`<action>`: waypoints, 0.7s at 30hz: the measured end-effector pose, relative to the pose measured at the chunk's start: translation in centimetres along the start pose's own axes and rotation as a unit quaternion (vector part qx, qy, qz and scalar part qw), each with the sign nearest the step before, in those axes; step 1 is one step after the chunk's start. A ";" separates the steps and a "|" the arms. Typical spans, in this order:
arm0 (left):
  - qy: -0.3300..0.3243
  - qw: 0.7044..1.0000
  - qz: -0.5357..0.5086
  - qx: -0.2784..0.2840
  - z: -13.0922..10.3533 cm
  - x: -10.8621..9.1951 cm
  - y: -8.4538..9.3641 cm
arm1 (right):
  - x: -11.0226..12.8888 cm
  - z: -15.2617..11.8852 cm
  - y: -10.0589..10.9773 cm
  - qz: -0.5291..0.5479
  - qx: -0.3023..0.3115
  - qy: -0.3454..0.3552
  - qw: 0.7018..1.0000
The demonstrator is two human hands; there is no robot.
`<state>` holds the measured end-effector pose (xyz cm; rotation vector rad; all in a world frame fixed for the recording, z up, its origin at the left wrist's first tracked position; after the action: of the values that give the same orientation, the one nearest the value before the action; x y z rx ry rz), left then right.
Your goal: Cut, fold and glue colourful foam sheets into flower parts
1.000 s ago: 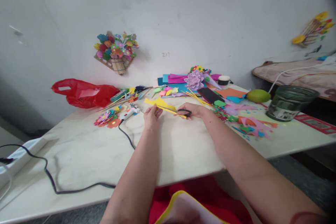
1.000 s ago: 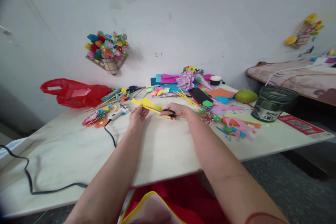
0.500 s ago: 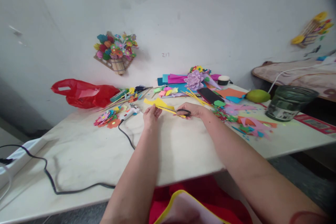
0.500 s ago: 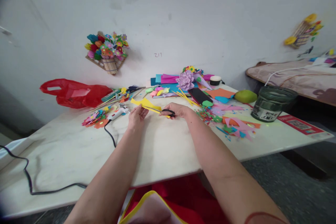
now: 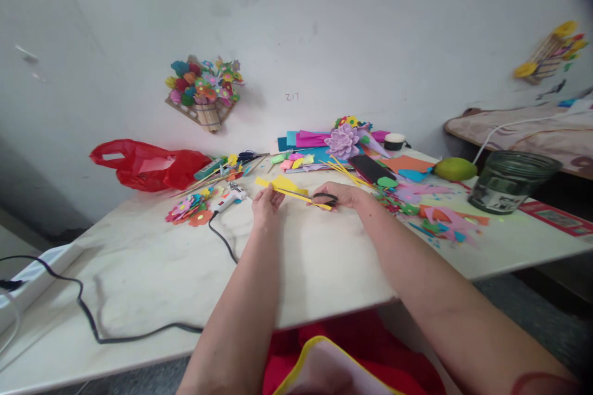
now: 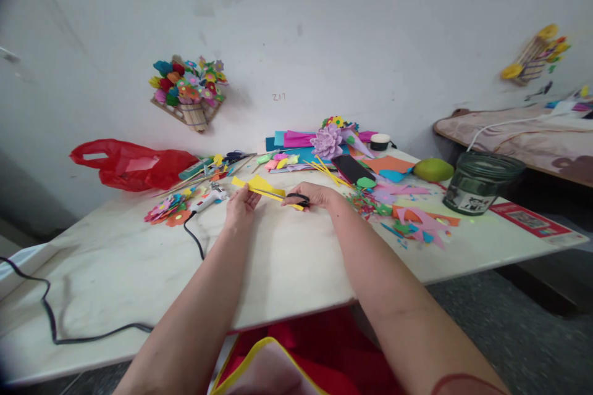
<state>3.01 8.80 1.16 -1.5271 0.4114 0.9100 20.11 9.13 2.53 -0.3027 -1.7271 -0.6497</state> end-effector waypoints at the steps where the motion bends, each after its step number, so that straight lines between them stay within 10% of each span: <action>1: 0.000 1.000 0.001 0.003 0.0 0.1 0.0 | 0.0 0.0 0.0 -0.005 -0.003 0.000 1.000; 21: 0.003 1.000 -0.006 0.001 0.1 0.1 0.0 | 1.4 -0.6 -0.5 -0.017 -0.020 0.011 1.000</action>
<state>2.99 8.92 1.10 -1.5290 0.4062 0.8960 19.95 8.21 3.83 -0.2932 -1.7020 -0.7105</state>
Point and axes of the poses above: each hand's wrist, its own z-axis towards the middle knuckle, its own y-axis out of the back of the hand, x = y × z, the point moved 7 cm from there along z, towards the middle knuckle, and after that the axes turned 4 degrees about x, right-handed, at the moved point
